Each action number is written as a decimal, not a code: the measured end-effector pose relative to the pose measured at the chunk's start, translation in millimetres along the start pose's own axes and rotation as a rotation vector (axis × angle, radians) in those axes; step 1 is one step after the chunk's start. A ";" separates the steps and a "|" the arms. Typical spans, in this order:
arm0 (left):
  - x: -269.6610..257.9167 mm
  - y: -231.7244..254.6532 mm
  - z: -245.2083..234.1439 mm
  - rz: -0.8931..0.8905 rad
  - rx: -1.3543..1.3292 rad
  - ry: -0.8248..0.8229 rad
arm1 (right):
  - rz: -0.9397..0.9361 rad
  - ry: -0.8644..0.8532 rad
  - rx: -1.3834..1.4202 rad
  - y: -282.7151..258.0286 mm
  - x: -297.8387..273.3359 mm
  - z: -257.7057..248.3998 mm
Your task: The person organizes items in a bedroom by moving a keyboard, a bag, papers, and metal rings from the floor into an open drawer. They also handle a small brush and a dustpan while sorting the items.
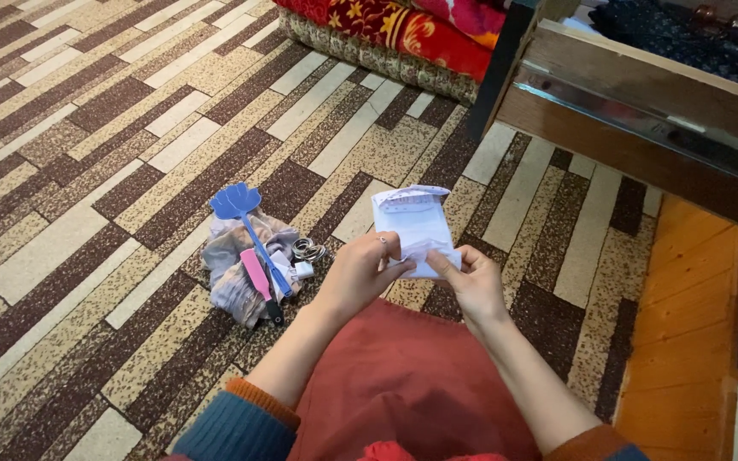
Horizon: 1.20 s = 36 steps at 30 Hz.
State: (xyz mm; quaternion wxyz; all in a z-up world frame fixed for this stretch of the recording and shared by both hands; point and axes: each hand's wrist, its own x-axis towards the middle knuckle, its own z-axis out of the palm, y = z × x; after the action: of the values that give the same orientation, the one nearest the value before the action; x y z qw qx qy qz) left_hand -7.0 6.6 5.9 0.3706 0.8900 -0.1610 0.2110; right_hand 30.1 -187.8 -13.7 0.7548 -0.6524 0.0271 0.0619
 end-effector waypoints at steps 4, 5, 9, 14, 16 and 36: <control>-4.6 -4.2 10.6 -0.114 -0.088 0.080 | -0.021 -0.004 -0.010 -8.6 -10.9 1.9; -5.2 -5.6 12.3 -0.126 -0.123 0.142 | -0.010 -0.014 -0.012 -14.8 -17.0 4.2; -6.7 17.3 -0.4 -0.264 -0.422 0.280 | -0.035 -0.041 -0.006 -5.2 -18.1 5.4; -8.9 20.7 8.3 -0.718 -0.884 0.151 | -0.045 -0.040 0.020 23.6 -6.3 -6.7; -10.1 21.5 16.1 -0.811 -1.089 0.097 | -0.049 -0.045 0.013 25.2 -6.6 -8.7; -1.3 58.9 16.6 -0.777 -0.956 0.051 | -0.084 -0.036 -0.504 3.7 -9.2 -24.7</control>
State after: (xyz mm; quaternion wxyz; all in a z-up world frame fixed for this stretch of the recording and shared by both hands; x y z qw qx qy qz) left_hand -29.9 -45.0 29.5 0.7820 0.6138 0.1071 -0.0137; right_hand 21.5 -212.2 -19.9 0.5708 -0.8192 -0.0297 0.0469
